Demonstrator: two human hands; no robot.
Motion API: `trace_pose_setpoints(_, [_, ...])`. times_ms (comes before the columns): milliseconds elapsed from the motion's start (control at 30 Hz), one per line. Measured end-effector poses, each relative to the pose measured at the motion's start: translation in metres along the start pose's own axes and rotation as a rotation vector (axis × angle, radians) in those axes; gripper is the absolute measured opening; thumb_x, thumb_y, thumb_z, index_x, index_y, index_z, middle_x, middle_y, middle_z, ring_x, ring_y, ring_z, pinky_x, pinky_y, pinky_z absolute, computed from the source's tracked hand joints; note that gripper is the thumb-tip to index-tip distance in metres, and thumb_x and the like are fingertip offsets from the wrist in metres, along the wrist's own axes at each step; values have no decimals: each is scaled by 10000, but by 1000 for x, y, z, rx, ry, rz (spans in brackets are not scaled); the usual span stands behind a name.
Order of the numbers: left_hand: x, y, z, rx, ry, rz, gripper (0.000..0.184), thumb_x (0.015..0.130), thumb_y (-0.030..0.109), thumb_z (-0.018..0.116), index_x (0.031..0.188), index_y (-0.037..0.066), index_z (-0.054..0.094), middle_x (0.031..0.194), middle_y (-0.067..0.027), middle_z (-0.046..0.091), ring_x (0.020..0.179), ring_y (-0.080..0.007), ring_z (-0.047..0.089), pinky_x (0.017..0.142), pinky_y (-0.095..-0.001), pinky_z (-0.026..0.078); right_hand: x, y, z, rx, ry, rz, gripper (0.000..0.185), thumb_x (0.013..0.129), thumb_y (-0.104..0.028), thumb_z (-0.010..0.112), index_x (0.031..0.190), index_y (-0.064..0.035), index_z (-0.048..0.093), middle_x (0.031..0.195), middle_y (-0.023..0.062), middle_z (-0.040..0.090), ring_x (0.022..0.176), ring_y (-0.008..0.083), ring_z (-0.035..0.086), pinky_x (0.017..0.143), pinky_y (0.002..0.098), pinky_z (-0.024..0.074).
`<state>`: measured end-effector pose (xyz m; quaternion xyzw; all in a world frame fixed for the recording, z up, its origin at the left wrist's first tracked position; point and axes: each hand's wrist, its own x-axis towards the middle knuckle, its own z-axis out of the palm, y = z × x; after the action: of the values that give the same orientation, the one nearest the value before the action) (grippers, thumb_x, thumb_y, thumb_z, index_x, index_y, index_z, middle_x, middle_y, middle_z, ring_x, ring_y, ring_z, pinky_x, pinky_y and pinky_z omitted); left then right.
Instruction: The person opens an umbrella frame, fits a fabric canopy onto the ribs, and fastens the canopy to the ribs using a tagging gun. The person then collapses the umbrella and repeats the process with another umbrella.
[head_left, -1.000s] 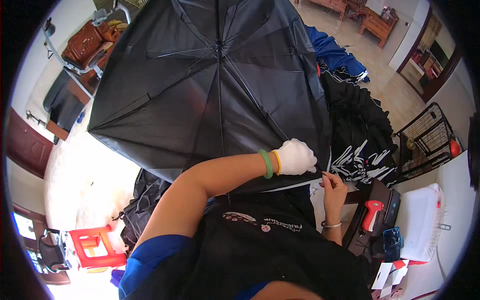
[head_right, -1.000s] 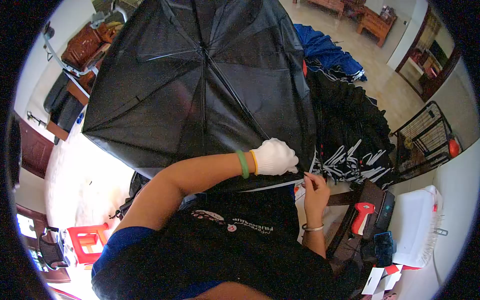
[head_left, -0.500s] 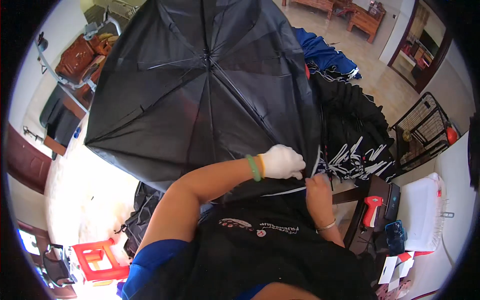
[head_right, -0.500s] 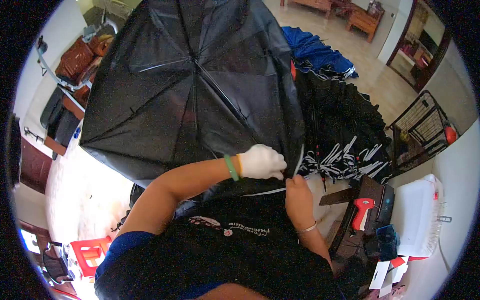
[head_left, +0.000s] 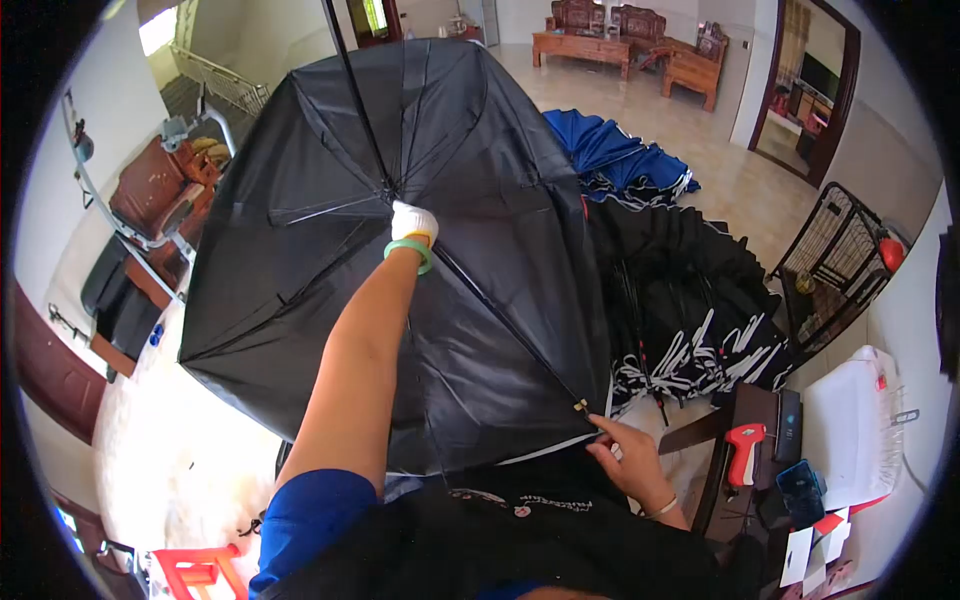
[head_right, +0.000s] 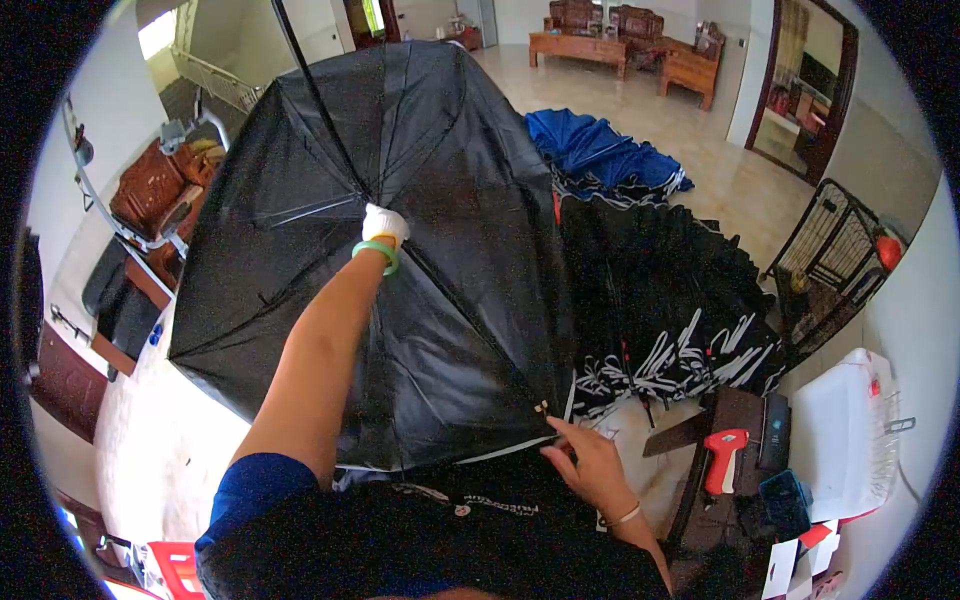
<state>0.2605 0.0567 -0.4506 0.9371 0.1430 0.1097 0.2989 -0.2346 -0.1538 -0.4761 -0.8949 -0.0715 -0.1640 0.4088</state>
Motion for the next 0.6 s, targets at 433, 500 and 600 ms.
trace_pose_setpoints(433, [84, 39, -200, 57, 58, 541, 599, 851, 226, 615, 1405, 117, 416, 1045, -176, 675, 912, -261, 660, 804, -356, 524, 95, 99, 3, 891, 570, 433, 384, 984, -318, 503, 1250, -43, 526, 949, 39, 623, 833, 98, 565, 755, 276, 494])
trace_pose_setpoints(500, [62, 46, -221, -59, -58, 600, 537, 913, 238, 563, 1417, 129, 413, 976, -160, 694, 745, -192, 703, 704, -320, 549, 133, 112, 8, 1118, 427, 170, 556, 990, -313, 482, 1456, -91, 272, 1387, 114, 456, 1187, 217, 505, 963, 381, 451])
trace_pose_setpoints(600, [23, 51, -246, -132, -242, 466, 539, 858, 231, 628, 1360, 106, 478, 1025, -151, 680, 944, -288, 666, 829, -345, 516, 199, 81, 21, 1260, 414, 119, 556, 988, -282, 483, 1458, -92, 257, 1429, 104, 410, 1241, 241, 479, 1037, 430, 380])
